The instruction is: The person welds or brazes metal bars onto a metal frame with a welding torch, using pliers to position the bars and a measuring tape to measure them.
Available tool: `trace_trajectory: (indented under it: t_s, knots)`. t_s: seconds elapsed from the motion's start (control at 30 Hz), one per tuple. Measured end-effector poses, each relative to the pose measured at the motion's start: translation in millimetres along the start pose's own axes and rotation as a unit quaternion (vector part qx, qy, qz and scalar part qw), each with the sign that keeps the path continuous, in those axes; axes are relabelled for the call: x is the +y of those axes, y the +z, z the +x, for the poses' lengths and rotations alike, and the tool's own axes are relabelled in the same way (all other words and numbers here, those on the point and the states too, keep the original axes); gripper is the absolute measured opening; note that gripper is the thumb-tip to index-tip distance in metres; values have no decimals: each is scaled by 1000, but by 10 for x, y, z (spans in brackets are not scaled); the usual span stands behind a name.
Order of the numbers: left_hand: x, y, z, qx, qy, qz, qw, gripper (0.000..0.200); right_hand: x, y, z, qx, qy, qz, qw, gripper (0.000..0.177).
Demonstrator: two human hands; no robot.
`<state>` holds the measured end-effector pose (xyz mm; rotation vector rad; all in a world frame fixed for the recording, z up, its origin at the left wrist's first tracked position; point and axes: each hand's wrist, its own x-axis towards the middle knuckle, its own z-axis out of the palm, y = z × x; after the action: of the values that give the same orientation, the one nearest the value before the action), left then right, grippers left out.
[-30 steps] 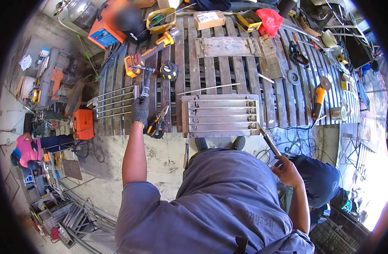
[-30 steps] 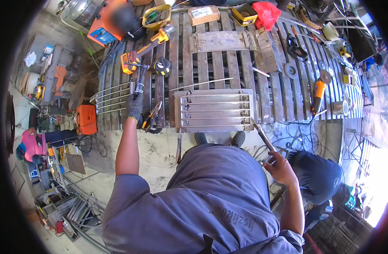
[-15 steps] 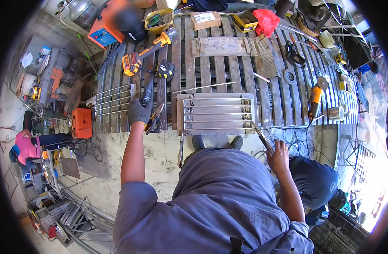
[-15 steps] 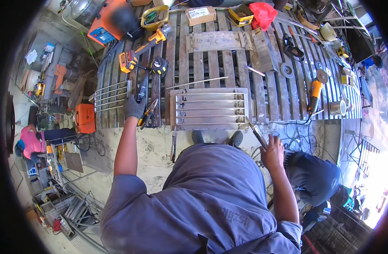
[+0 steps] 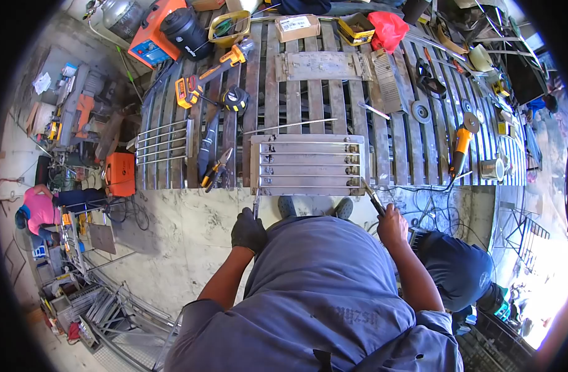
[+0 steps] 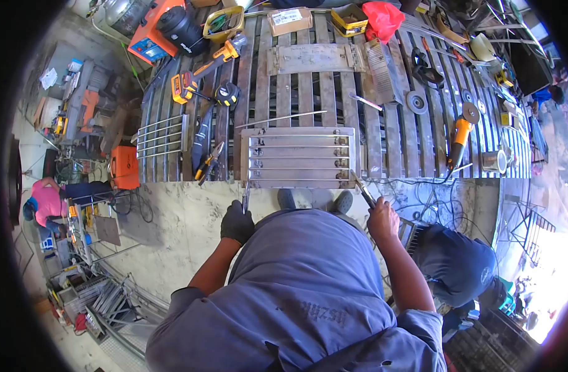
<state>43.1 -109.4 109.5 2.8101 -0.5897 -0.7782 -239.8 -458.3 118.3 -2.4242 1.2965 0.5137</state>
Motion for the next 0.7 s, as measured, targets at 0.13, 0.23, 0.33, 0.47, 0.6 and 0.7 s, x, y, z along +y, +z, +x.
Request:
trace_trajectory:
  t_s: [0.13, 0.23, 0.33, 0.47, 0.6, 0.7]
  knots:
    - [92, 37, 86, -43, -63, 32, 997, 39, 23, -72, 69, -48, -28, -23, 998, 36]
    - [113, 72, 136, -69, -85, 28, 994, 41, 41, -127, 94, -62, -39, -29, 997, 35]
    - [88, 87, 127, -67, -89, 23, 994, 44, 67, -137, 121, -83, -38, -14, 996, 37]
    - [104, 97, 98, -53, -93, 33, 994, 44, 58, -178, 156, -100, -30, -8, 994, 32]
    - [165, 57, 87, -52, -103, 48, 992, 43, 42, -347, 187, -90, -31, -44, 995, 24]
    - [244, -114, 107, -67, -104, 91, 988, 38, -55, -647, 259, -116, -64, -118, 984, 23]
